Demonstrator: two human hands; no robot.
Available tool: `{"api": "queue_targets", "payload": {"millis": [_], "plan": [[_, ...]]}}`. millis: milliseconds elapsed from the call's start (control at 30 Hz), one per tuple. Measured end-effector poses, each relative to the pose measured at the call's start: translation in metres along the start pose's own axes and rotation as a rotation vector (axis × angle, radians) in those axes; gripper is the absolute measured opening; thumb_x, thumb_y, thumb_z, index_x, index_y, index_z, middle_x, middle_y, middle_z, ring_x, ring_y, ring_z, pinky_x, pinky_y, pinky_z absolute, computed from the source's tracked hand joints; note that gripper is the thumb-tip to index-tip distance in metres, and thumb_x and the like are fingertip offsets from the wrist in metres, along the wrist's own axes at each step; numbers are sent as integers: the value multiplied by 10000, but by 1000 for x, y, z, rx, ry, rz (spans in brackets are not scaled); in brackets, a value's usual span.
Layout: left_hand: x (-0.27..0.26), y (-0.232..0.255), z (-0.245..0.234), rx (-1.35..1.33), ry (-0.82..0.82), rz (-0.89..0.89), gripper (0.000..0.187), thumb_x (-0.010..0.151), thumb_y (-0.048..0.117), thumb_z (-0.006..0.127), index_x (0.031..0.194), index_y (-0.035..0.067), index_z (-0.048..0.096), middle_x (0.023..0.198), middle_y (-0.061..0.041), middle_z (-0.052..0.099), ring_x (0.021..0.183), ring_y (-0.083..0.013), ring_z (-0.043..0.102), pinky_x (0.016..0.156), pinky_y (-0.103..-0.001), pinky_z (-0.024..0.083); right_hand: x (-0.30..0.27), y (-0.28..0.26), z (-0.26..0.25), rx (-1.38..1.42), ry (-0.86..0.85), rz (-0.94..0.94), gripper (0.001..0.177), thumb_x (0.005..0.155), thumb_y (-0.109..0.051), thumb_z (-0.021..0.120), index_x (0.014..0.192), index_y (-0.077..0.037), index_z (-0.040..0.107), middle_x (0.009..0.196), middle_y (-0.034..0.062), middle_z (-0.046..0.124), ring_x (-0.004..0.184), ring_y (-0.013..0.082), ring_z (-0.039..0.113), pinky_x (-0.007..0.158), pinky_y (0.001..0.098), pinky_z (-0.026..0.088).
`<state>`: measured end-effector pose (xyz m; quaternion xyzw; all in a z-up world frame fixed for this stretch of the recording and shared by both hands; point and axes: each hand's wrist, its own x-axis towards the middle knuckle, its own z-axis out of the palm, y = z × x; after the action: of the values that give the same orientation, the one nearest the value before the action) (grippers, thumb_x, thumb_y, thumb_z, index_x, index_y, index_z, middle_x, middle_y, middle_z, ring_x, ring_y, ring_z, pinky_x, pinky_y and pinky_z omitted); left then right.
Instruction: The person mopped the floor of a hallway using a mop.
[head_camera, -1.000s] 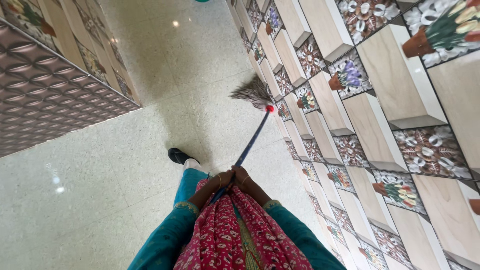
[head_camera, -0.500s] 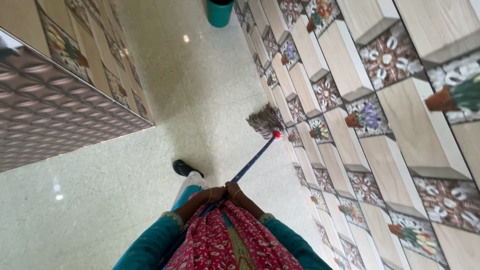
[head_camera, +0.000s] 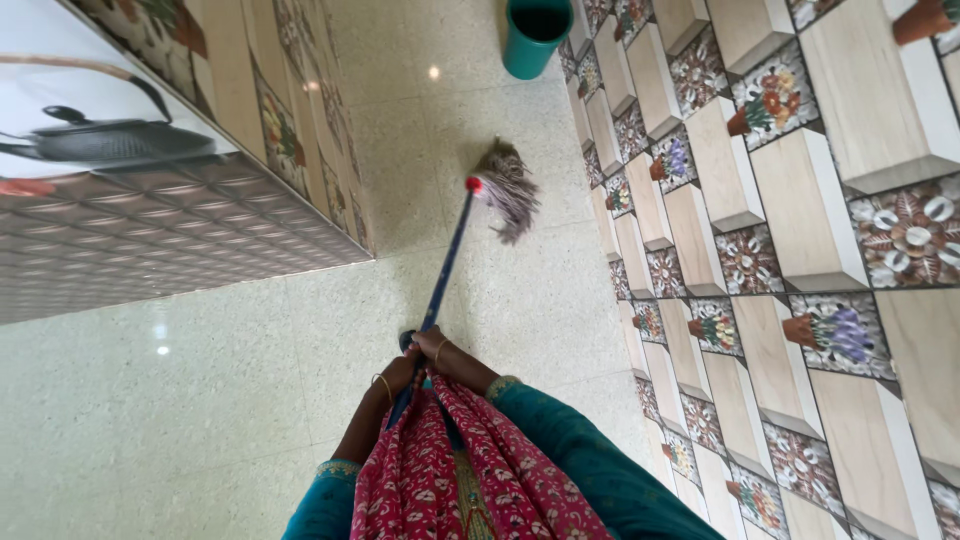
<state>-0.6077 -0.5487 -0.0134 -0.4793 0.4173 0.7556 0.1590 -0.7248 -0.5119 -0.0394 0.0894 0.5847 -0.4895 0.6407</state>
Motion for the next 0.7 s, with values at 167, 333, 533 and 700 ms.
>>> {"api": "queue_targets", "payload": {"millis": [167, 333, 533, 700], "plan": [[-19, 5, -55, -227, 150, -17, 546, 1057, 552, 390, 777, 106, 540, 600, -12, 503, 482, -126, 447, 469, -287, 402, 28, -9, 69, 8, -187, -42, 236, 970, -62, 592, 1081, 39, 410, 775, 146, 589, 649, 267, 669, 551, 410, 592], [-34, 6, -72, -402, 153, -44, 603, 1039, 612, 360, 702, 118, 433, 547, -26, 424, 430, -159, 397, 421, -307, 373, 24, 5, 97, -115, -176, -57, 275, 979, -109, 601, 1141, -6, 403, 801, 140, 616, 668, 262, 680, 594, 394, 592], [-3, 30, -44, -295, 92, -118, 587, 1041, 607, 358, 761, 107, 481, 565, -17, 465, 448, -146, 418, 444, -302, 415, 36, -12, 47, 20, -91, -76, 269, 996, -112, 599, 1149, 17, 420, 853, 147, 619, 706, 251, 675, 633, 387, 615], [42, 67, -6, -35, -73, -154, 567, 1040, 595, 366, 779, 114, 513, 580, -26, 501, 450, -154, 451, 444, -309, 432, 29, -44, -14, 212, -29, -193, 274, 1011, -148, 603, 1151, 12, 430, 872, 151, 613, 709, 259, 681, 649, 404, 637]]}}
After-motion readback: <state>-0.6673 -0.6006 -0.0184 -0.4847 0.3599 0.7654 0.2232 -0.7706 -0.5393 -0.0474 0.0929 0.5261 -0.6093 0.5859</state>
